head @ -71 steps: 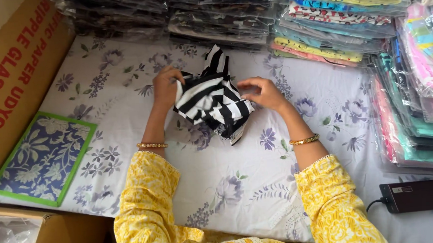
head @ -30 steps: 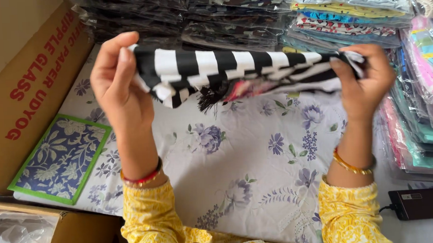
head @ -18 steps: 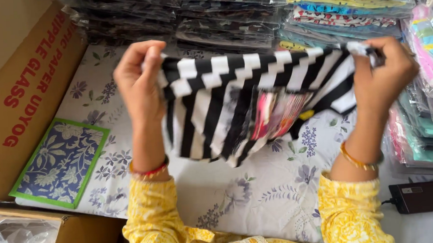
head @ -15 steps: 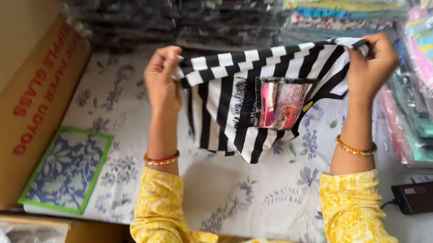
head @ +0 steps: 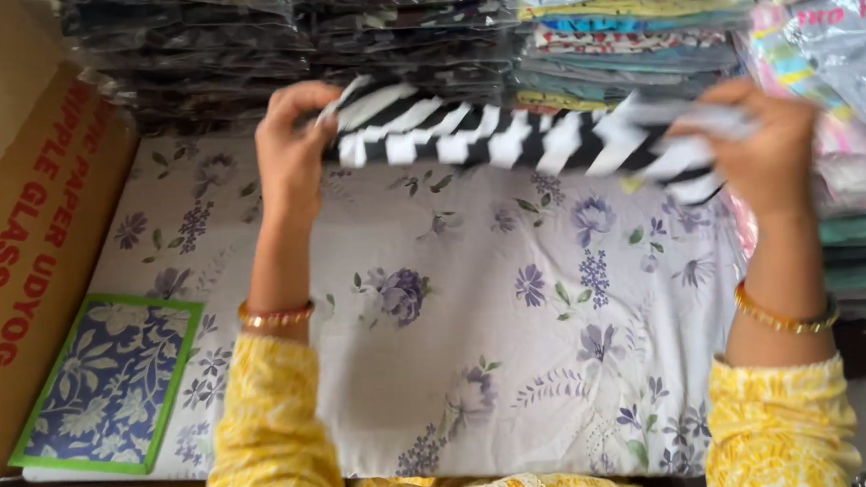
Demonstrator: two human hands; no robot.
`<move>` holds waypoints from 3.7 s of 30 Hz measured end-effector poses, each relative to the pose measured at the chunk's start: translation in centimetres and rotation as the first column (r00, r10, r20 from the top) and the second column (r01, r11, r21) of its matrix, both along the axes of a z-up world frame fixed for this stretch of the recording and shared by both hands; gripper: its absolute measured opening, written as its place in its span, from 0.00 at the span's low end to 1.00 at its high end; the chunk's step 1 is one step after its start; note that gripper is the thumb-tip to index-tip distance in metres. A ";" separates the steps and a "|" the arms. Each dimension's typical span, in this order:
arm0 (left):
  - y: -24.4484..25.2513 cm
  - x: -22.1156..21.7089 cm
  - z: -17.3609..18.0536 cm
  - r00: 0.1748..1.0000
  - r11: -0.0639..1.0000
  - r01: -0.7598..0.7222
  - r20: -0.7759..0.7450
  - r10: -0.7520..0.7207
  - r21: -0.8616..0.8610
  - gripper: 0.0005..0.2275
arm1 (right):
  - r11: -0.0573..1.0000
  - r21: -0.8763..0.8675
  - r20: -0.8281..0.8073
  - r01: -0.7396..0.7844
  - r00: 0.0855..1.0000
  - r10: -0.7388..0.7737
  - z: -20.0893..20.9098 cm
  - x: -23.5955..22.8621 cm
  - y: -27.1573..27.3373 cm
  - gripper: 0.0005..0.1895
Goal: Fold a striped top, place it into a plastic sleeve, and stack it with other packaged garments.
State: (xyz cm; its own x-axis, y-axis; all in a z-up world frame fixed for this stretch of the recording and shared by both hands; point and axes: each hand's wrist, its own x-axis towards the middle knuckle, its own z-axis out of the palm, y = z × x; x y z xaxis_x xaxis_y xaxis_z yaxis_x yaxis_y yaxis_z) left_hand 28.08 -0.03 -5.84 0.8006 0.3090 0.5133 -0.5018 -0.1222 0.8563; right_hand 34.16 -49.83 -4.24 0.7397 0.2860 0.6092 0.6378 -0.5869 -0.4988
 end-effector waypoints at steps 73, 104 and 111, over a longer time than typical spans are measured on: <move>2.7 -18.6 -7.9 0.843 0.653 0.507 -0.483 -0.239 0.562 0.04 | 0.952 -0.010 -0.832 -0.307 0.530 0.162 -15.6 -15.3 -7.6 0.17; 2.3 4.1 -16.7 0.846 0.741 -0.211 -0.261 0.466 0.638 0.10 | 0.945 0.057 -0.292 0.323 0.910 -0.293 -20.9 9.0 4.2 0.11; 1.2 4.1 -15.1 0.830 0.607 -0.129 -0.250 0.499 0.784 0.06 | 0.906 0.140 -0.517 0.399 0.810 -0.277 -16.8 6.7 6.0 0.08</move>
State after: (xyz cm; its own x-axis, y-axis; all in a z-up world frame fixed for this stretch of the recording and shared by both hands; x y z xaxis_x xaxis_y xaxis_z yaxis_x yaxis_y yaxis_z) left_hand 32.18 1.14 -20.96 0.9032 0.2698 0.3339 0.0641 -0.8539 0.5164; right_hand 40.88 -43.82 -21.09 0.9752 -0.1399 0.1717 0.0679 -0.5491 -0.8330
